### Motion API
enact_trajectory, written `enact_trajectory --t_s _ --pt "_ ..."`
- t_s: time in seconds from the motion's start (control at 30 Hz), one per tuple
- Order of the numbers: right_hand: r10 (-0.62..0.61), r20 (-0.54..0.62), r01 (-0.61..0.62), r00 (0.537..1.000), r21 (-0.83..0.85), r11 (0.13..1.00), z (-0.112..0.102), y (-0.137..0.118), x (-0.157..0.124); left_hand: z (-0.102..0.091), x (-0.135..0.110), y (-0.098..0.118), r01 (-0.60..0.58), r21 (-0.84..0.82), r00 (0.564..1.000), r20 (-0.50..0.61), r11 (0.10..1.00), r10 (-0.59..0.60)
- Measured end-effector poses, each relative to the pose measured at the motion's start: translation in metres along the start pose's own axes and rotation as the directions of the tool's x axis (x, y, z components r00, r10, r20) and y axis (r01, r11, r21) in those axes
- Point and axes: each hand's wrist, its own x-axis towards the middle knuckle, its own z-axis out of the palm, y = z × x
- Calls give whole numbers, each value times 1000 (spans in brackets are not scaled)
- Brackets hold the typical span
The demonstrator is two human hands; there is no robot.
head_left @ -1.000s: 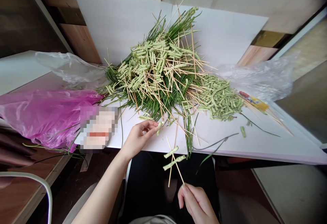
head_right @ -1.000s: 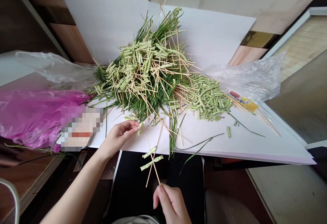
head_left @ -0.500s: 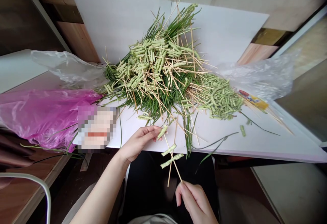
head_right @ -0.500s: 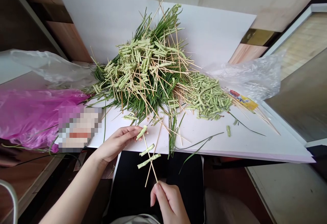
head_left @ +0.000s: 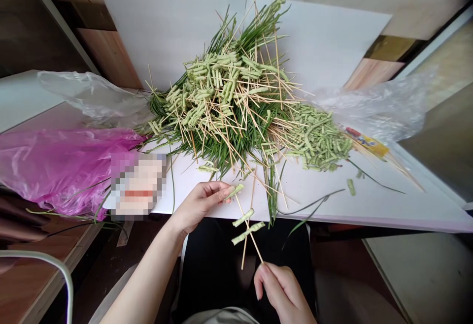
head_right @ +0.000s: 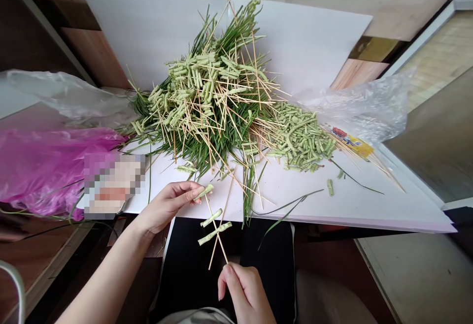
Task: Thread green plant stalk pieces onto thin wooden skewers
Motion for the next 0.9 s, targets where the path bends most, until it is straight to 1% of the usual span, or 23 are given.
enact_trajectory --t_s 0.1,0.2,0.3,0.4,0.47,0.57,0.67,0.73,0.8,0.9 --pt "8 12 -8 1000 0 1000 -1 3 -1 1 -2 4 -17 29 1000 -7 999 17" --pt "17 17 -18 1000 1 1000 -2 6 -2 1 -4 8 -25 27 1000 12 999 25" --pt "21 21 -22 1000 7 1000 -2 7 -3 0 -5 11 -20 35 999 35 999 19" --pt "32 17 -32 999 -1 999 -1 7 -5 0 -7 11 -8 39 1000 29 999 7" --pt "60 12 -60 998 -5 998 0 10 -6 2 -8 11 11 31 1000 24 999 -12" --pt "108 -18 -108 994 1 994 1 16 -7 5 -9 13 32 15 999 24 999 -32" --pt "92 -56 -91 994 26 996 3 23 -9 9 -10 14 33 -4 999 39 999 -33" --pt "82 -70 -79 994 40 996 4 25 -10 14 -10 13 51 -28 996 72 998 -49" --pt "84 -69 -80 994 59 995 5 26 -9 21 -11 10 91 -56 987 139 994 -83" --pt "75 -57 -67 996 135 989 5 27 -5 31 -11 4 127 -82 970 219 989 -106"
